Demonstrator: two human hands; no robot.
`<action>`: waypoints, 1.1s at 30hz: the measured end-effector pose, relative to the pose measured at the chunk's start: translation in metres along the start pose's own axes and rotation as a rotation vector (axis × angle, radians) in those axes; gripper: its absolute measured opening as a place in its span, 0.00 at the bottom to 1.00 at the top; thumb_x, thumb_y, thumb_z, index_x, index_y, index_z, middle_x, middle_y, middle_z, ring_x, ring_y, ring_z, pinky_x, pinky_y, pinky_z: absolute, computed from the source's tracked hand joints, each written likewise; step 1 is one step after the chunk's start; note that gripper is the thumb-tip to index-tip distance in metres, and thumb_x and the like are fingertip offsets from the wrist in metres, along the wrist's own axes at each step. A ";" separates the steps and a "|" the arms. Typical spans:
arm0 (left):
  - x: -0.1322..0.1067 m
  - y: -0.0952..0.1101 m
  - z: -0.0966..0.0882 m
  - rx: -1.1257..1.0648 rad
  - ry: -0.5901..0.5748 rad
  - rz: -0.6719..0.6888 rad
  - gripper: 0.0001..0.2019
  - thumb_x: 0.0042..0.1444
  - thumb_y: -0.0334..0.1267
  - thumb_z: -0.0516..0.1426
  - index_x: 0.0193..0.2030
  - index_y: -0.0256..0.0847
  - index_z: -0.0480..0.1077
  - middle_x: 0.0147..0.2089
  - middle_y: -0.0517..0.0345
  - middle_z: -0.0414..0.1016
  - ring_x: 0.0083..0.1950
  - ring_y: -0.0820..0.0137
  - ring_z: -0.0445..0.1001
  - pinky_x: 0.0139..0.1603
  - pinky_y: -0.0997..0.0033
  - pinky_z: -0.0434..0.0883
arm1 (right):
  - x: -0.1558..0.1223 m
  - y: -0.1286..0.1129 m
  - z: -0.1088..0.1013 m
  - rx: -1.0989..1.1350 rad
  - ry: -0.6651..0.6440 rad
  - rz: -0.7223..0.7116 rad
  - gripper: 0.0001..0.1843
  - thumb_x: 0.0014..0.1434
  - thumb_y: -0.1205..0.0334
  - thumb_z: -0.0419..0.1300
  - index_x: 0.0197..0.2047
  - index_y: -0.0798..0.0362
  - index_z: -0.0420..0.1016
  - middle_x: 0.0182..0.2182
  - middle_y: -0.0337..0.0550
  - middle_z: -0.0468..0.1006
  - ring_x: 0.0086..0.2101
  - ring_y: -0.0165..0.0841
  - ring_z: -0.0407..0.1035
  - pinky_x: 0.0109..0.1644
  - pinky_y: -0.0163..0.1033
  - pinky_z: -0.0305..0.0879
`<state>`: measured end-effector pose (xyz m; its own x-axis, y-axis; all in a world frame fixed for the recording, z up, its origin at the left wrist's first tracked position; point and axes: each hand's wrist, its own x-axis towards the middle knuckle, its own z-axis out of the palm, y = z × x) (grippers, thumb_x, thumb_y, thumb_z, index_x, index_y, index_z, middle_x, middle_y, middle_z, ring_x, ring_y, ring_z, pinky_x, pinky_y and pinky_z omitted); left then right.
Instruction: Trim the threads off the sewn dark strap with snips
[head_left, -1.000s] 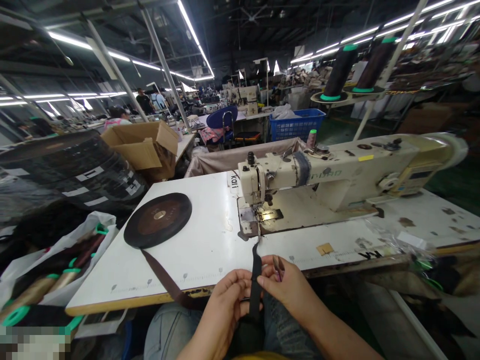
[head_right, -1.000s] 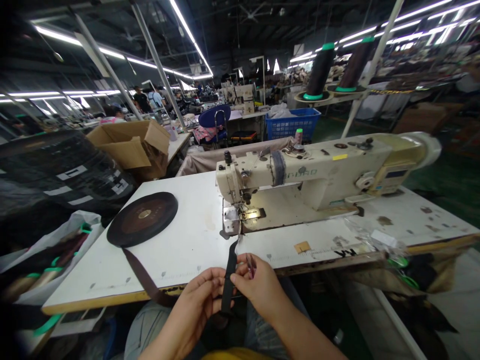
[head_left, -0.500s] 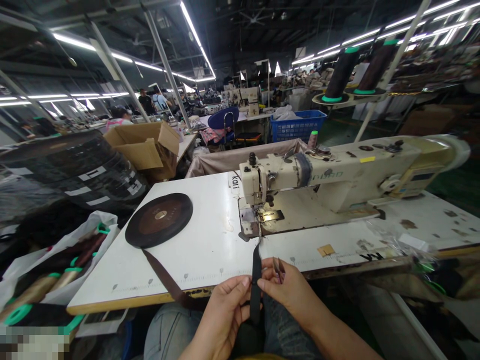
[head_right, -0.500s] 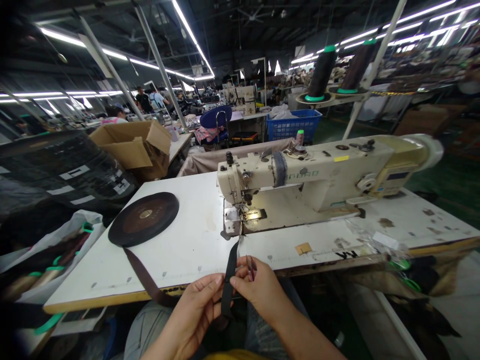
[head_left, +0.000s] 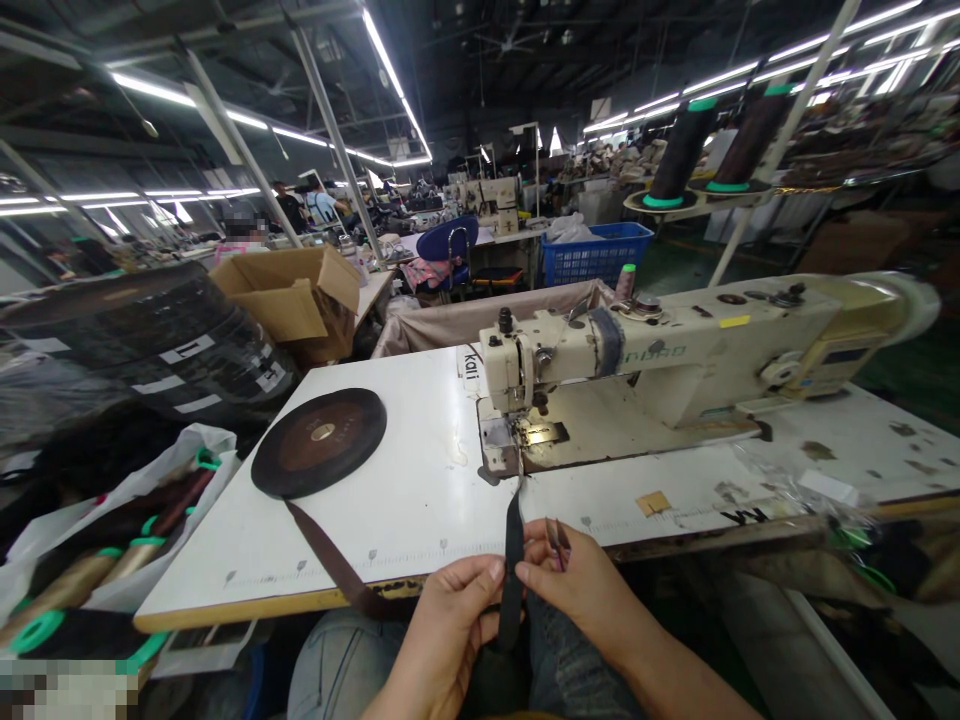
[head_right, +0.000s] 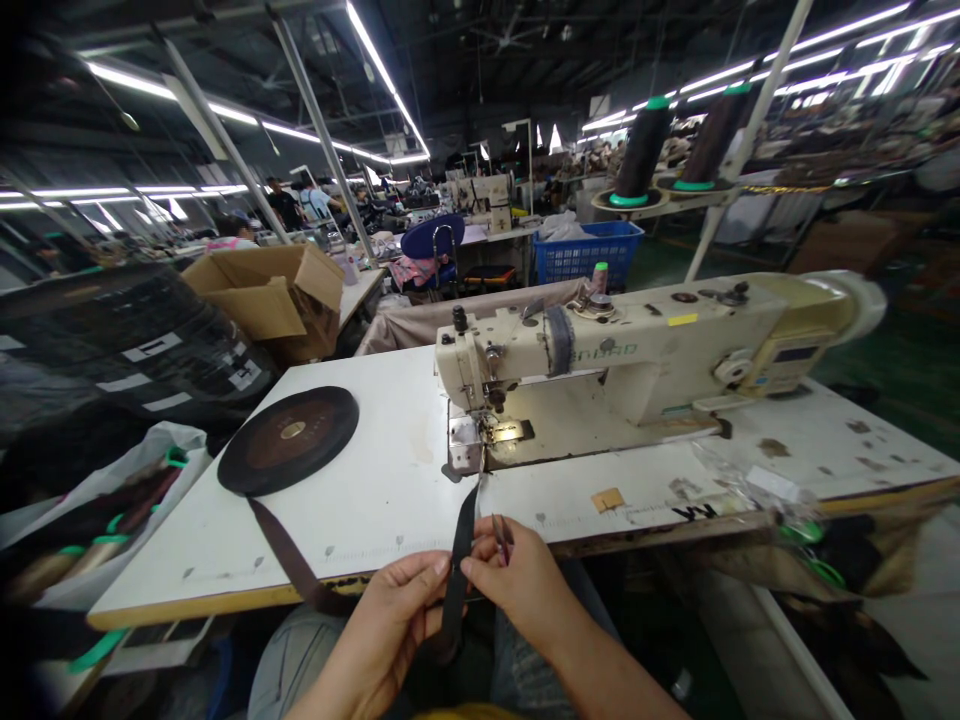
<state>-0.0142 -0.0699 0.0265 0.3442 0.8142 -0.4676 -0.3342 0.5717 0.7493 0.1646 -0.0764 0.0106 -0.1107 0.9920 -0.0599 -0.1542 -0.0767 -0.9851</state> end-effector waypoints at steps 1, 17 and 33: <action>0.000 0.000 0.000 0.006 0.000 0.004 0.22 0.46 0.51 0.74 0.38 0.34 0.82 0.37 0.44 0.84 0.35 0.68 0.80 0.38 0.73 0.74 | 0.000 0.000 0.000 0.006 0.002 0.000 0.27 0.53 0.46 0.71 0.46 0.57 0.73 0.32 0.46 0.76 0.32 0.43 0.72 0.36 0.38 0.69; 0.012 -0.011 -0.005 0.215 0.110 0.108 0.28 0.41 0.60 0.73 0.32 0.33 0.80 0.26 0.55 0.76 0.25 0.76 0.68 0.30 0.76 0.66 | 0.000 -0.002 0.003 -0.051 0.053 0.012 0.27 0.50 0.45 0.69 0.45 0.57 0.73 0.31 0.43 0.74 0.30 0.40 0.69 0.34 0.37 0.64; 0.023 -0.016 -0.007 0.323 0.096 0.177 0.27 0.44 0.61 0.71 0.33 0.36 0.77 0.22 0.62 0.71 0.22 0.78 0.62 0.26 0.77 0.56 | 0.002 0.002 0.002 -0.058 0.056 -0.006 0.27 0.50 0.45 0.69 0.44 0.58 0.74 0.30 0.44 0.75 0.29 0.41 0.70 0.33 0.36 0.65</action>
<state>-0.0070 -0.0598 0.0007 0.2170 0.9120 -0.3482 -0.0821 0.3725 0.9244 0.1624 -0.0751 0.0084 -0.0545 0.9966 -0.0616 -0.0972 -0.0667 -0.9930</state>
